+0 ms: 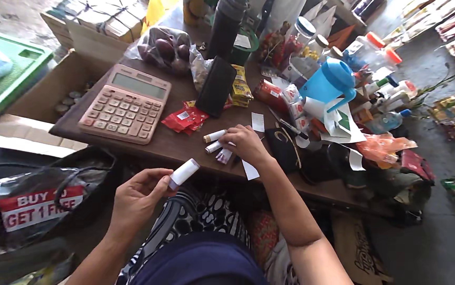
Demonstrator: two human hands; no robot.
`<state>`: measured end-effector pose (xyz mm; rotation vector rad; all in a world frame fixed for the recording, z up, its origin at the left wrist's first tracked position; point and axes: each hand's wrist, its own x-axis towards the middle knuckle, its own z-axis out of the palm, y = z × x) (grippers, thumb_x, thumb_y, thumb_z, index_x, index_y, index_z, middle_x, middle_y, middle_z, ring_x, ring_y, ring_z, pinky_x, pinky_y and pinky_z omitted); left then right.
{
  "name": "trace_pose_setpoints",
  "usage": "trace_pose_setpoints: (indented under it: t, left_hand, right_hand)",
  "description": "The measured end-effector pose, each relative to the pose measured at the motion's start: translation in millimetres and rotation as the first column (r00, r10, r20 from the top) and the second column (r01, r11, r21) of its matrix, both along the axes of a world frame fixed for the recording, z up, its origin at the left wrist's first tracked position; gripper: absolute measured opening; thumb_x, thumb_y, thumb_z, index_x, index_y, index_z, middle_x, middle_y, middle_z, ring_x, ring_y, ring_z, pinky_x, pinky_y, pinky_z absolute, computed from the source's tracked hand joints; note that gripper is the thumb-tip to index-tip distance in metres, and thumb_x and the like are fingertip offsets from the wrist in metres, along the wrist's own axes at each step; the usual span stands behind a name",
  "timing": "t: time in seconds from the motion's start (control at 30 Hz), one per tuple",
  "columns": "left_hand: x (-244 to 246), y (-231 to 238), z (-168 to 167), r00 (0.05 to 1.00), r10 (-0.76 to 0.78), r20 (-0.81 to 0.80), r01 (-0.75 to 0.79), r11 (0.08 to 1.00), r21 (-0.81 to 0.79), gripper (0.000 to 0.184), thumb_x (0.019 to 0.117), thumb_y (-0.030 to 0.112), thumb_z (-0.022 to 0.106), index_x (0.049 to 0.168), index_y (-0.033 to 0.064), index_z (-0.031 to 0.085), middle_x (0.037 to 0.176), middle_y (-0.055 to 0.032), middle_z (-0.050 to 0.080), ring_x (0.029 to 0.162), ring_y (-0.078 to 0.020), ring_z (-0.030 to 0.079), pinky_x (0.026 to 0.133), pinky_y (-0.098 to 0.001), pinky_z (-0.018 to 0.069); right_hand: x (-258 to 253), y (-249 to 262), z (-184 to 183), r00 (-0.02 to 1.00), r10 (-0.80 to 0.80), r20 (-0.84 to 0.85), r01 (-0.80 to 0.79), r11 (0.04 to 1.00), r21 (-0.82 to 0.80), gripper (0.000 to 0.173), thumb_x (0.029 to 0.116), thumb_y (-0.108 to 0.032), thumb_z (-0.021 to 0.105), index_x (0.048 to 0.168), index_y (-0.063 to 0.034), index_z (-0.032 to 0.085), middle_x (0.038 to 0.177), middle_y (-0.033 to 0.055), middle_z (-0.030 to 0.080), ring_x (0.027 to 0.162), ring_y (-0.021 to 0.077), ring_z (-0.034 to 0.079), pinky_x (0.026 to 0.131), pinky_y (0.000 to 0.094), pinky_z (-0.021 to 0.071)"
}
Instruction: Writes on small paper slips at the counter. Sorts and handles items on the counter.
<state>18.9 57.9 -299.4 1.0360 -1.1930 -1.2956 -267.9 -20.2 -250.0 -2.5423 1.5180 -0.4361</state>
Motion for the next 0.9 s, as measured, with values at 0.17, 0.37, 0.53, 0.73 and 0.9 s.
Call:
trace_pose_setpoints:
  t: [0.17, 0.37, 0.53, 0.73, 0.9]
  left_hand:
    - [-3.2, 0.2, 1.5, 0.999, -0.045, 0.027, 0.045, 0.999, -0.008, 0.017, 0.0927, 0.004, 0.064, 0.109, 0.0039, 0.069, 0.089, 0.003, 0.076, 0.073, -0.0072, 0.074, 0.069, -0.0232, 0.0637]
    - [-5.3, -11.2, -3.3, 0.892, 0.075, 0.446, 0.104, 0.926, -0.363, 0.023, 0.0971, 0.021, 0.063, 0.107, 0.002, 0.073, 0.094, -0.0033, 0.074, 0.079, -0.0037, 0.069, 0.073, -0.019, 0.0583]
    - [-14.3, -46.5, -6.3, 0.743, 0.261, 0.616, 0.357, 0.624, -0.695, 0.023, 0.0998, 0.005, 0.054, 0.111, -0.0042, 0.072, 0.11, -0.0208, 0.073, 0.098, -0.032, 0.074, 0.085, -0.0388, 0.0601]
    - [-30.0, -72.9, -17.8, 0.734, 0.235, 0.637, 0.458, 0.522, -0.72, 0.022, 0.0997, -0.002, 0.053, 0.115, -0.0036, 0.069, 0.115, -0.0206, 0.07, 0.109, -0.0326, 0.07, 0.095, -0.0379, 0.0567]
    - [-32.5, -71.3, -19.3, 0.768, 0.187, 0.612, 0.408, 0.593, -0.694, 0.02, 0.1003, 0.006, 0.057, 0.111, -0.0044, 0.071, 0.117, -0.021, 0.069, 0.11, -0.0318, 0.069, 0.098, -0.0376, 0.0553]
  right_hand:
    - [8.5, -6.5, 6.1, 0.998, 0.027, -0.056, -0.022, 0.997, 0.077, 0.011, 0.0917, -0.014, 0.075, 0.101, -0.0114, 0.08, 0.101, 0.0093, 0.075, 0.096, 0.0299, 0.068, 0.083, 0.0511, 0.0497]
    - [14.9, -2.6, -0.3, 0.997, 0.032, -0.076, -0.032, 0.999, 0.007, 0.01, 0.0953, -0.016, 0.071, 0.098, -0.0098, 0.079, 0.098, 0.0105, 0.073, 0.093, 0.0298, 0.069, 0.078, 0.0503, 0.0517]
    - [20.6, 1.1, 1.3, 0.999, 0.033, 0.003, -0.033, 0.997, 0.066, 0.012, 0.0963, -0.013, 0.069, 0.101, -0.0073, 0.078, 0.1, 0.0124, 0.073, 0.096, 0.0311, 0.069, 0.081, 0.0508, 0.0533]
    - [15.1, -1.7, -4.4, 0.989, 0.065, 0.131, -0.079, 0.991, 0.109, 0.015, 0.0972, -0.006, 0.066, 0.107, -0.0028, 0.077, 0.101, 0.0161, 0.071, 0.098, 0.0327, 0.069, 0.086, 0.0502, 0.0566]
    - [10.2, 1.0, -6.4, 0.974, 0.111, 0.198, -0.139, 0.981, 0.133, 0.018, 0.0949, -0.004, 0.064, 0.107, 0.0004, 0.076, 0.098, 0.0178, 0.07, 0.095, 0.0333, 0.069, 0.085, 0.0496, 0.0567]
